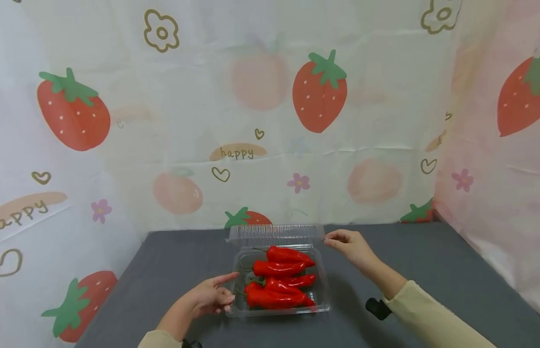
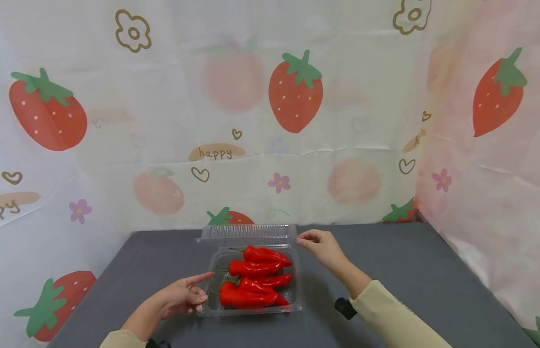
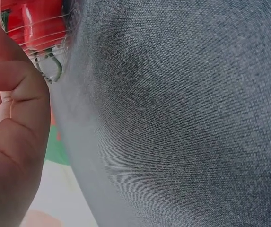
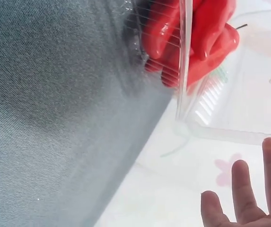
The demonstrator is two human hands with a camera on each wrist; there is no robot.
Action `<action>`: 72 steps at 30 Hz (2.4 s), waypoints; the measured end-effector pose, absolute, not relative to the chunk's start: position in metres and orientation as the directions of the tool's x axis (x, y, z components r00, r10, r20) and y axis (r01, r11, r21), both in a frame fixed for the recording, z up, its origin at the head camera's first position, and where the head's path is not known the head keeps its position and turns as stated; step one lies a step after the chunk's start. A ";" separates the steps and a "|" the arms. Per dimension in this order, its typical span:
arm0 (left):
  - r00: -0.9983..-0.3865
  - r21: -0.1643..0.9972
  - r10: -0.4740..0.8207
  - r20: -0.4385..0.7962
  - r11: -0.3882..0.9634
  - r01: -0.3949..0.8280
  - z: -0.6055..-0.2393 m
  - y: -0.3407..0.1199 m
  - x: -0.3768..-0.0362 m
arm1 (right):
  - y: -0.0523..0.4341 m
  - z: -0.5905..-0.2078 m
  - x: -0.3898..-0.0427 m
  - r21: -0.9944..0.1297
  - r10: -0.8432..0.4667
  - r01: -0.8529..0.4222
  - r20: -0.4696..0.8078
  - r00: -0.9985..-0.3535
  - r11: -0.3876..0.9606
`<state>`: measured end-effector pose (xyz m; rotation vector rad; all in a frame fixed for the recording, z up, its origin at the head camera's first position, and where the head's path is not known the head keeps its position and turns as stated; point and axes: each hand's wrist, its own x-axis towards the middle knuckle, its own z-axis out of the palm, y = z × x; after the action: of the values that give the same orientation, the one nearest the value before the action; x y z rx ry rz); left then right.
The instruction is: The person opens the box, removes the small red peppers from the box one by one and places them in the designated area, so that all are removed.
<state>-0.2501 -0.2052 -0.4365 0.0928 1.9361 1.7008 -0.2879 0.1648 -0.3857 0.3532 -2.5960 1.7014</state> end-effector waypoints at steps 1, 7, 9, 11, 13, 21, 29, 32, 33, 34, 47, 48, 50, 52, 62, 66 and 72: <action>-0.843 0.934 0.403 -0.355 0.196 -0.300 -0.437 -0.206 -0.250 | 0.165 -0.385 -0.289 -0.905 -0.175 -0.196 0.138 -0.975 0.377; -0.845 0.935 0.401 -0.355 0.180 -0.307 -0.435 -0.206 -0.254 | 0.162 -0.382 -0.295 -0.900 -0.163 -0.228 0.179 -0.970 0.370; -0.843 0.934 0.402 -0.356 0.178 -0.310 -0.435 -0.207 -0.254 | 0.161 -0.382 -0.298 -0.898 -0.151 -0.230 0.185 -0.971 0.376; -0.840 0.932 0.405 -0.362 0.180 -0.315 -0.435 -0.207 -0.254 | 0.160 -0.382 -0.299 -0.897 -0.145 -0.225 0.183 -0.972 0.380; -0.838 0.931 0.408 -0.364 0.179 -0.317 -0.436 -0.208 -0.254 | 0.160 -0.383 -0.301 -0.899 -0.140 -0.215 0.173 -0.975 0.382; -0.842 0.939 0.414 -0.345 0.155 -0.308 -0.438 -0.206 -0.250 | 0.157 -0.382 -0.308 -0.897 -0.149 -0.246 0.204 -0.968 0.367; -0.852 0.942 0.403 -0.334 0.146 -0.301 -0.436 -0.202 -0.250 | 0.153 -0.375 -0.316 -0.910 -0.102 -0.209 0.185 -0.978 0.357; -0.848 0.941 0.407 -0.338 0.148 -0.304 -0.439 -0.201 -0.249 | 0.153 -0.375 -0.316 -0.908 -0.096 -0.204 0.181 -0.979 0.365; -0.845 0.937 0.406 -0.348 0.152 -0.313 -0.440 -0.201 -0.248 | 0.153 -0.375 -0.316 -0.907 -0.103 -0.204 0.179 -0.979 0.369; -0.844 0.935 0.401 -0.356 0.153 -0.321 -0.441 -0.201 -0.247 | 0.153 -0.375 -0.316 -0.907 -0.109 -0.205 0.177 -0.978 0.367; -0.848 0.931 0.385 -0.365 0.150 -0.333 -0.443 -0.205 -0.246 | 0.146 -0.377 -0.323 -0.929 -0.087 -0.181 0.162 -0.983 0.322; -0.847 0.932 0.388 -0.363 0.151 -0.330 -0.443 -0.205 -0.247 | 0.146 -0.377 -0.325 -0.930 -0.084 -0.182 0.164 -0.983 0.318; -0.845 0.932 0.394 -0.362 0.151 -0.329 -0.442 -0.205 -0.248 | 0.146 -0.377 -0.327 -0.930 -0.079 -0.185 0.169 -0.982 0.318; -0.846 0.933 0.395 -0.359 0.155 -0.324 -0.442 -0.206 -0.249 | 0.145 -0.377 -0.329 -0.929 -0.079 -0.183 0.167 -0.983 0.320; -0.825 0.929 0.427 -0.370 0.147 -0.340 -0.438 -0.208 -0.248 | 0.142 -0.383 -0.337 -0.939 -0.050 -0.164 0.156 -0.986 0.304; -0.821 0.924 0.426 -0.381 0.154 -0.349 -0.438 -0.207 -0.247 | 0.141 -0.386 -0.339 -0.944 -0.047 -0.154 0.147 -0.988 0.292; -0.840 0.925 0.386 -0.381 0.166 -0.343 -0.435 -0.205 -0.246 | 0.138 -0.385 -0.345 -0.949 -0.040 -0.124 0.118 -0.992 0.289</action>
<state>-0.2464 -0.2055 -0.4351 0.0410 1.9002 1.7290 -0.3445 0.1383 -0.3846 0.1569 -2.4639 1.8255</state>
